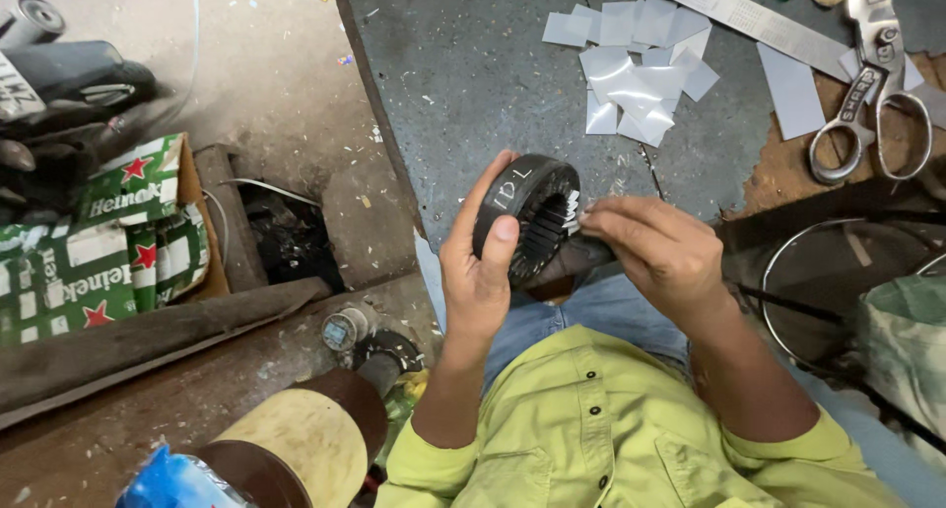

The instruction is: The person inserts small white rectangular pieces into the slots of a black cylindrical motor stator. They repeatedly pick up pieces from the table and place them into the stator's grooves, rotating the stator as needed.

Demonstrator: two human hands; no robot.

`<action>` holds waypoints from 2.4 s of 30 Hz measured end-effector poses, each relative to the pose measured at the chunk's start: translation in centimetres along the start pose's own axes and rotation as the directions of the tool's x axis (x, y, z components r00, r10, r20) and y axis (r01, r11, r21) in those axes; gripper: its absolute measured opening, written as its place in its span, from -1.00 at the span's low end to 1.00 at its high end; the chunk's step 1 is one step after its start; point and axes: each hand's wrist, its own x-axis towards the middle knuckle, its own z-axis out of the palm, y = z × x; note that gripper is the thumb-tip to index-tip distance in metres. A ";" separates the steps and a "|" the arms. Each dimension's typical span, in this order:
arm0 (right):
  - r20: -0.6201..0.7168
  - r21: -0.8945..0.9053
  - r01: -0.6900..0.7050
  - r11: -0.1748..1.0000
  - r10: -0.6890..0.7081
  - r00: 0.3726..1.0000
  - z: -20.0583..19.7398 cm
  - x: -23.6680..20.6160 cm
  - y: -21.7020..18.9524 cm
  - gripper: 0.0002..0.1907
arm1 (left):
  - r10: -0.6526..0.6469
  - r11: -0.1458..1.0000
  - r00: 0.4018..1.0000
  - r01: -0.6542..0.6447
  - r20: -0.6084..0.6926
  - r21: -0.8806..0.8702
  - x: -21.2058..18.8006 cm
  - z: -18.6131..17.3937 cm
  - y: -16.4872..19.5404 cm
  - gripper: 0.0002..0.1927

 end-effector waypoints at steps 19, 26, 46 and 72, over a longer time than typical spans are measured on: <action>-0.092 0.003 -0.169 0.986 0.169 0.981 1.0 -2.5 -1.6 -0.78 | 0.022 0.999 1.000 -0.022 0.006 -0.042 -1.0 0.5 0.1 -0.36; -0.061 -0.103 -0.081 0.991 0.075 0.995 1.6 -1.4 -1.7 -0.79 | 0.015 0.995 1.000 -0.014 0.007 -0.097 -1.0 0.8 -0.2 -0.37; -0.218 -0.368 -0.307 0.878 0.239 0.946 -3.4 3.6 7.9 -0.60 | 0.156 0.888 0.986 -0.119 -0.049 0.444 -0.7 4.0 1.6 -0.47; -0.246 0.302 -0.344 0.889 0.421 0.873 -5.6 -3.4 2.1 -0.78 | 0.346 0.805 0.881 -0.456 0.323 0.381 2.3 4.4 5.8 -0.77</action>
